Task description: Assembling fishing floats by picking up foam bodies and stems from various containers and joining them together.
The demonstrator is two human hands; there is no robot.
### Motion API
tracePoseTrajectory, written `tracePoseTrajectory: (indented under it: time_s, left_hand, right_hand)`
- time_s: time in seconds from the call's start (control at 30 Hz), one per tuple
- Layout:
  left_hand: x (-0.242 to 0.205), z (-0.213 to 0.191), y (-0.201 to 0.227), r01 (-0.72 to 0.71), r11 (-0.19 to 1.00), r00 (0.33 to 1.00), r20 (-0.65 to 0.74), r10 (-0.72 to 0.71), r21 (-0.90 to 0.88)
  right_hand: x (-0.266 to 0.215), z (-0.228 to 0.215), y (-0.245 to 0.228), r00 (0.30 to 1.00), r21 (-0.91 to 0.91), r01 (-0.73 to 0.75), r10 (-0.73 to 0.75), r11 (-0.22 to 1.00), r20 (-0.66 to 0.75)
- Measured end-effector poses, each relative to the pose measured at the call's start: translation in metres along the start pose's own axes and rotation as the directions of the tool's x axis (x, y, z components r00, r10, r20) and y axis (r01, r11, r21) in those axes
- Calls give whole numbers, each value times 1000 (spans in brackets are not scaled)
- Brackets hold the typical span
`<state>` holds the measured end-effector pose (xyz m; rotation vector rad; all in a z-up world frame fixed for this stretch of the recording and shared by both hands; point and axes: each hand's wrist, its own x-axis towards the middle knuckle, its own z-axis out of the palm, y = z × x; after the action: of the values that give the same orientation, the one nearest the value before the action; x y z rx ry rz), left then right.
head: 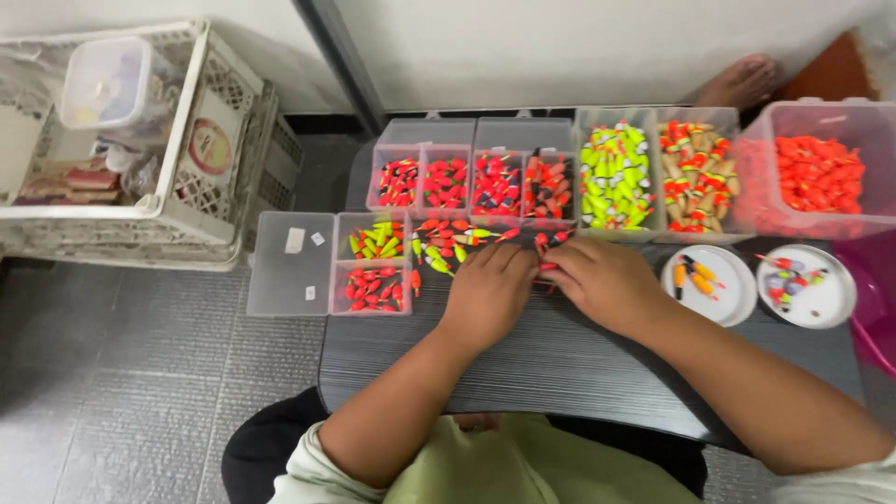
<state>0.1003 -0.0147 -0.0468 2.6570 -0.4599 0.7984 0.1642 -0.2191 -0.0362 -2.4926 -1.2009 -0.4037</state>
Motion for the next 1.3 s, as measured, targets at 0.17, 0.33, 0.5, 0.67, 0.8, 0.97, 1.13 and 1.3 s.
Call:
tracePoseTrajectory:
  time_s: [0.17,0.33,0.5,0.67,0.8,0.97,1.13,1.3]
  left_hand:
    - [-6,5,-2,35,996,996,-74,-41,-79]
    - [-3,-2,5,76,986,988,-119,-94,-146]
    - [0,-9,11,58,980,981,-169,-91,-189]
    - [11,-33,14,59,989,993,-96,-72,-136]
    - [10,-33,13,73,983,993,-78,-87,-166]
    - [10,-32,13,17,983,997,-70,-30,-182]
    - [-3,-4,5,24,990,993,-107,-40,-140]
    - [2,-36,22,78,994,996,36,-76,-80]
  right_hand:
    - [-5,15,7,999,5,16,-16,1000,-29]
    - [5,-9,-2,990,174,-115,98,978,102]
    - [-3,2,2,997,47,30,-27,998,-70]
    - [6,-15,-6,998,130,-2,-6,992,61]
    - [5,-14,-6,1000,123,20,-19,992,-7]
    - [7,-19,-7,997,109,75,-74,991,-10]
    - [2,-1,1,990,96,47,-34,994,-135]
    - [-4,5,7,976,79,139,-124,987,-178]
